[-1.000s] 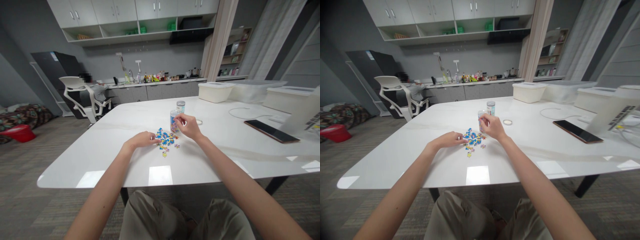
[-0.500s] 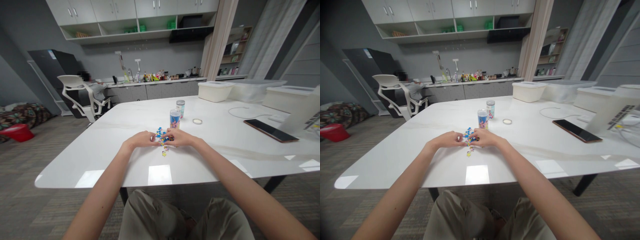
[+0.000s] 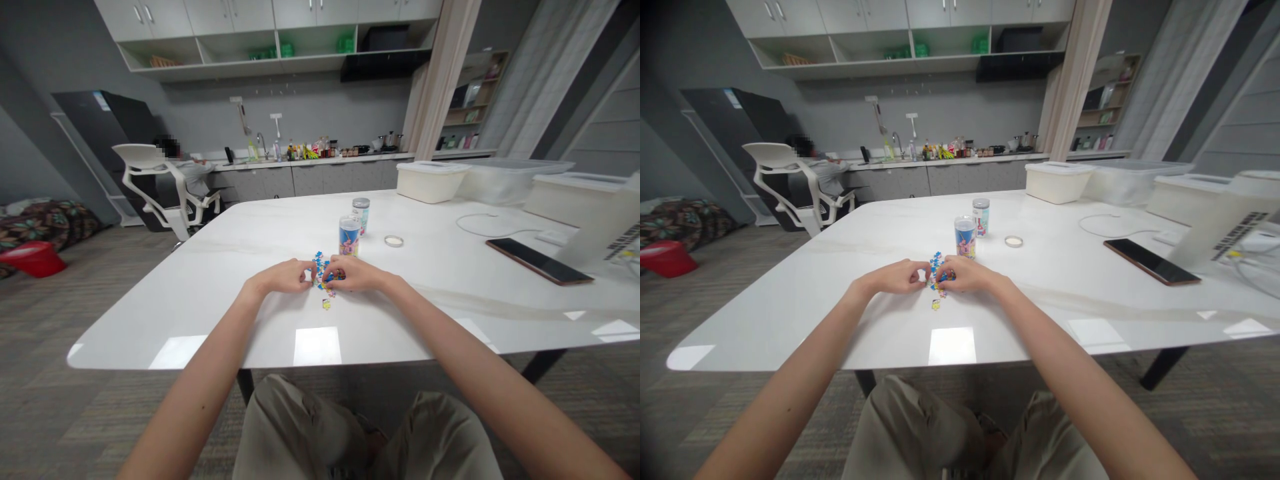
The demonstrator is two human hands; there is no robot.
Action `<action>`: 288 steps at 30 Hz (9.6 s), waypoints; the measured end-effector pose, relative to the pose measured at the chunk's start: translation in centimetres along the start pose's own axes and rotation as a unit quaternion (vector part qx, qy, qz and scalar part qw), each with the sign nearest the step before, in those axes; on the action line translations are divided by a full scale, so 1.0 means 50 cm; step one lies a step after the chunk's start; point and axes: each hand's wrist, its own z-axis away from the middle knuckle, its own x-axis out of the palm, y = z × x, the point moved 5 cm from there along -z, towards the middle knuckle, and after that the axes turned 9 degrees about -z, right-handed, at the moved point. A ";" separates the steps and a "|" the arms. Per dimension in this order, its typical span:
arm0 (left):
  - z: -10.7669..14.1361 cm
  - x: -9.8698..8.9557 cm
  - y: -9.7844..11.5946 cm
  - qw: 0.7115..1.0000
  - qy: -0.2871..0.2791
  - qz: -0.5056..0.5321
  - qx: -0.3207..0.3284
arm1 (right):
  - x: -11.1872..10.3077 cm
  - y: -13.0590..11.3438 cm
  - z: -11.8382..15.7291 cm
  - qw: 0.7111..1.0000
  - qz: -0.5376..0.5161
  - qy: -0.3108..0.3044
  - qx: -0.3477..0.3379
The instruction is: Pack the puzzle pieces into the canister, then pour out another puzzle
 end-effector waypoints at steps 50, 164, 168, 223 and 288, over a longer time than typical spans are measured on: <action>-0.016 -0.011 0.015 0.992 0.092 -0.088 0.007 | -0.182 0.047 0.057 0.835 0.092 0.535 0.088; -0.002 0.010 -0.059 0.968 0.019 -0.206 -0.141 | -0.062 0.010 0.026 0.995 0.039 0.033 0.088; -0.008 0.013 -0.055 0.972 0.016 -0.198 -0.128 | -0.061 0.026 0.033 0.990 0.034 0.007 0.133; -0.009 -0.001 -0.024 0.986 0.029 -0.129 -0.106 | -0.033 0.042 0.011 0.994 0.012 0.063 0.086; -0.017 -0.001 -0.006 0.997 0.045 0.060 -0.003 | -0.034 0.042 0.004 0.998 0.050 0.047 -0.006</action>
